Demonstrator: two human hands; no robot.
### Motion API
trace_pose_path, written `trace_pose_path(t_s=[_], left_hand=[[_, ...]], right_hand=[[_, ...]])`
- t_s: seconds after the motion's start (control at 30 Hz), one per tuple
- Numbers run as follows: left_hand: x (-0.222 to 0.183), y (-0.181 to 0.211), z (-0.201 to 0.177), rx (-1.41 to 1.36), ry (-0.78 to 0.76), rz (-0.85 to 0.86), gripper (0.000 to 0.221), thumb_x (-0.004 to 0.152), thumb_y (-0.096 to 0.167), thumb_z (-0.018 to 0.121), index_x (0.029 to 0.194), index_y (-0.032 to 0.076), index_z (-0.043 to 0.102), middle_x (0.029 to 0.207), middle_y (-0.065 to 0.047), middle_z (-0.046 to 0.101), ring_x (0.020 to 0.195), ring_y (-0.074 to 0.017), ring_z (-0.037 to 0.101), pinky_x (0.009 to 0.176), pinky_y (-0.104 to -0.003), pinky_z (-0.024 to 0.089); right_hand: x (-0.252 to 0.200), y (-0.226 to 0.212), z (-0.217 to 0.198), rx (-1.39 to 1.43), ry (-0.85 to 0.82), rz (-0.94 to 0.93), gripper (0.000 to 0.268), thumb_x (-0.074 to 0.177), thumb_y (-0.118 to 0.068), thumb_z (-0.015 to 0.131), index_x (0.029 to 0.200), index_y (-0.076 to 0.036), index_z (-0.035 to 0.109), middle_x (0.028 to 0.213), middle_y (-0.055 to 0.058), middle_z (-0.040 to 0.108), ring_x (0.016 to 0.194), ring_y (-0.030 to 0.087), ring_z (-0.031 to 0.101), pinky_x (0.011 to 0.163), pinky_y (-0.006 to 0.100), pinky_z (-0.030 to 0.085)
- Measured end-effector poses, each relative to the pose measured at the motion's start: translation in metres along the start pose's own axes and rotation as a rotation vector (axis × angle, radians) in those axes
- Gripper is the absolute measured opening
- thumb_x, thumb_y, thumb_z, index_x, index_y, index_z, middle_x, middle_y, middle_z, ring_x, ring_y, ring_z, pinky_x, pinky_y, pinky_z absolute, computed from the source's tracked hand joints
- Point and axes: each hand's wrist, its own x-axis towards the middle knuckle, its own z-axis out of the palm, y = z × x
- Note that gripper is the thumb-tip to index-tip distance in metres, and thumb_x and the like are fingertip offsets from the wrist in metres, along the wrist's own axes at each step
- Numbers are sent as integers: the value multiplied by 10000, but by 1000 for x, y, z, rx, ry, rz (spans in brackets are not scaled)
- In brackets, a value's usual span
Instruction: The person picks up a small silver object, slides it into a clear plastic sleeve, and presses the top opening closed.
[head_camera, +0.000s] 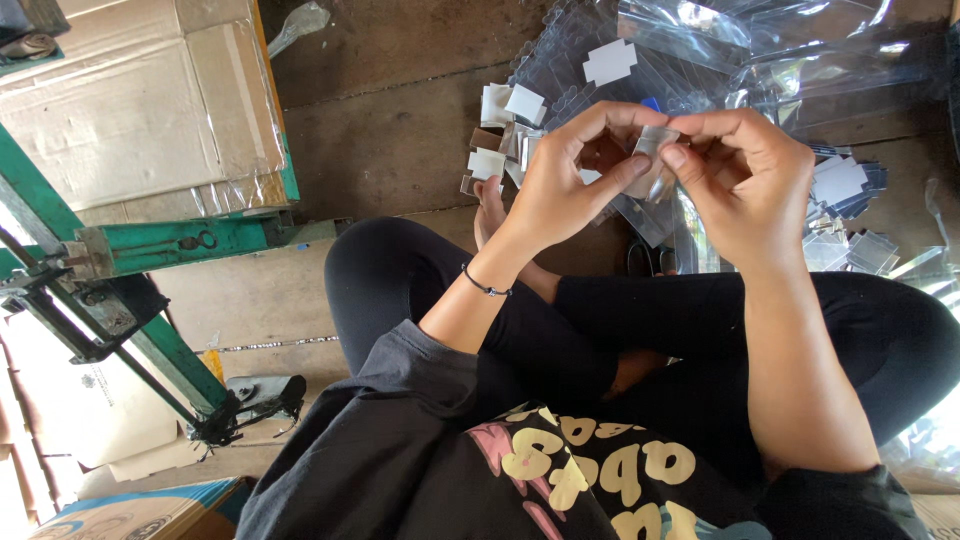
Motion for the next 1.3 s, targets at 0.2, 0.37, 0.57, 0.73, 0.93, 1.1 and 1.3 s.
trace_pose_path(t_s=[0.2, 0.37, 0.57, 0.73, 0.93, 1.1, 1.3], left_hand=[[-1, 4, 2, 81, 13, -41, 362, 1012, 36, 700, 1308, 225, 614, 874, 69, 592, 760, -38, 593, 818, -193, 531], [-2, 5, 0, 70, 32, 4, 326, 1048, 76, 685, 1331, 220, 609, 907, 57, 625, 824, -63, 644, 862, -218, 578], [-2, 2, -3, 110, 31, 54, 321, 1054, 100, 693, 1337, 233, 620, 984, 54, 660, 830, -77, 651, 850, -238, 589], [-2, 7, -4, 180, 22, 93, 405, 1074, 107, 720, 1411, 277, 574, 977, 76, 670, 860, -65, 633, 920, -235, 579], [-2, 5, -5, 179, 20, 136, 284, 1088, 190, 655, 1366, 197, 597, 1106, 7, 705, 936, -109, 722, 939, -257, 639], [-1, 18, -4, 276, 49, 158, 149, 1043, 66, 652, 1179, 125, 641, 1130, -16, 684, 900, -135, 734, 917, -267, 629], [0, 13, 0, 350, 81, 62, 104, 975, 43, 645, 1068, 85, 660, 1018, -56, 700, 918, -193, 724, 841, -292, 628]], right_hand=[[2, -4, -3, -48, -29, -47, 178, 1089, 155, 720, 1237, 76, 661, 1102, 189, 688, 1012, 213, 688, 911, 296, 609], [4, -4, -8, -12, -43, -43, 273, 1078, 127, 762, 1304, 78, 617, 991, 186, 668, 864, 215, 666, 773, 275, 552], [2, 3, -8, 41, -34, -50, 181, 1064, 147, 749, 1209, 115, 645, 1111, 227, 670, 889, 257, 689, 824, 325, 631], [2, 0, -9, 62, -37, -62, 208, 1064, 187, 741, 1235, 133, 636, 1072, 250, 679, 885, 262, 692, 832, 322, 622], [2, -6, -11, -110, -57, -144, 206, 1107, 137, 750, 1305, 104, 702, 1074, 207, 666, 794, 153, 541, 626, 233, 388], [6, -16, -1, -107, -113, -234, 147, 1053, 313, 633, 1163, 219, 661, 1038, 294, 645, 749, 295, 684, 688, 340, 605], [5, 5, 9, -230, -79, -198, 173, 1024, 283, 639, 1063, 116, 663, 1031, 225, 666, 913, 311, 655, 748, 357, 523]])
